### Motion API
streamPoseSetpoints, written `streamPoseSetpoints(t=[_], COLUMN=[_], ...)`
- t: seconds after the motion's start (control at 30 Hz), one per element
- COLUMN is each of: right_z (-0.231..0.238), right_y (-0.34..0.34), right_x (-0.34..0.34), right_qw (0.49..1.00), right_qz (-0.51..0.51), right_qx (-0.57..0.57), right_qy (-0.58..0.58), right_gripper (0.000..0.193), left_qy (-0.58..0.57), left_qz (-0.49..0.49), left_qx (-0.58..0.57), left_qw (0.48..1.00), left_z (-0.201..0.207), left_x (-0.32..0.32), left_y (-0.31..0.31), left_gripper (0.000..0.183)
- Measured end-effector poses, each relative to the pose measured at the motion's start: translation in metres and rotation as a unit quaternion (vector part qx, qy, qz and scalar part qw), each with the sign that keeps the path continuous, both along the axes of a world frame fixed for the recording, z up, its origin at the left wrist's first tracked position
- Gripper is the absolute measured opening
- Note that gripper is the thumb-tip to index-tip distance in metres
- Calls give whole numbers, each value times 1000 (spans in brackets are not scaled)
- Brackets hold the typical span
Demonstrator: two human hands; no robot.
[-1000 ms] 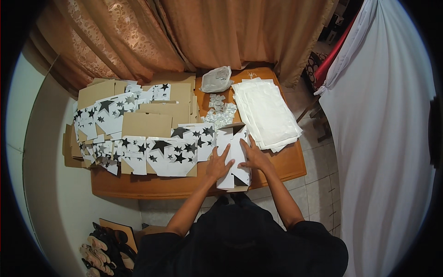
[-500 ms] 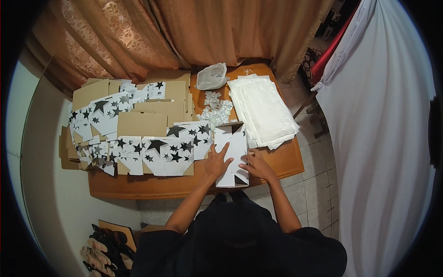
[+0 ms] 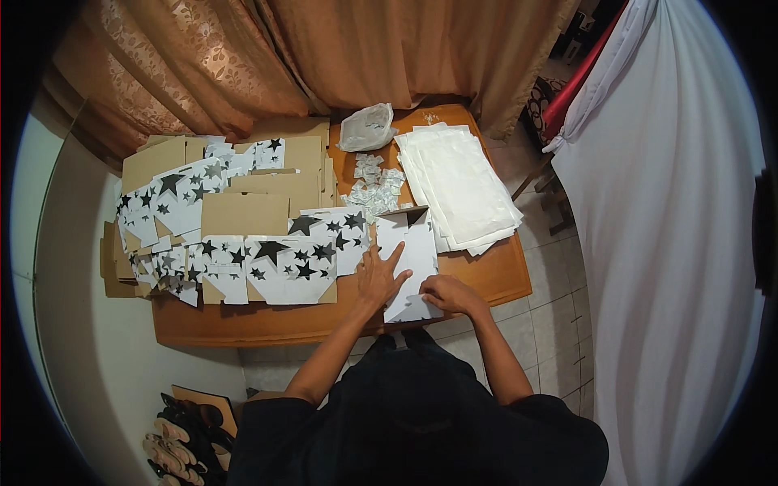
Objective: The person is folding and assembling cardboard shoe boxes and placing the finished boxes on a shelf.
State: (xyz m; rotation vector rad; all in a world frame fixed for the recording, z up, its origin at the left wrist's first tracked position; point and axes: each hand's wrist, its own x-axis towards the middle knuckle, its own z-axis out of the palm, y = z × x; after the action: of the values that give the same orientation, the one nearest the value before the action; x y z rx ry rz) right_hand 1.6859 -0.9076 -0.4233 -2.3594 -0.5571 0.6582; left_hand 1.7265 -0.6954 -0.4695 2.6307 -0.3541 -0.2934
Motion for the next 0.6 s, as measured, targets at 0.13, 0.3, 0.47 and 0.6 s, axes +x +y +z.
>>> streamPoseSetpoints(t=[0.13,0.3,0.47,0.6], right_z=[-14,-23,-30,-29], right_y=[-6,-8,-7,0], right_x=[1,-9,-17,-22], right_qw=[998,994,988,982], right_qz=[-61,-92,-128,-158], right_qx=[-31,5,-16,-30], right_qy=[-7,-56,-82,-101], right_gripper=[18,19,21,23], left_qy=[-113,-119,-71,-67], left_qz=[-78,-272,-283,-286], left_qx=[-16,-75,-108,-105], left_qw=[990,952,950,950], left_z=[-6,-23,-28,-24], left_x=[-1,5,4,5], left_y=[6,18,13,12], left_gripper=[62,41,26,21])
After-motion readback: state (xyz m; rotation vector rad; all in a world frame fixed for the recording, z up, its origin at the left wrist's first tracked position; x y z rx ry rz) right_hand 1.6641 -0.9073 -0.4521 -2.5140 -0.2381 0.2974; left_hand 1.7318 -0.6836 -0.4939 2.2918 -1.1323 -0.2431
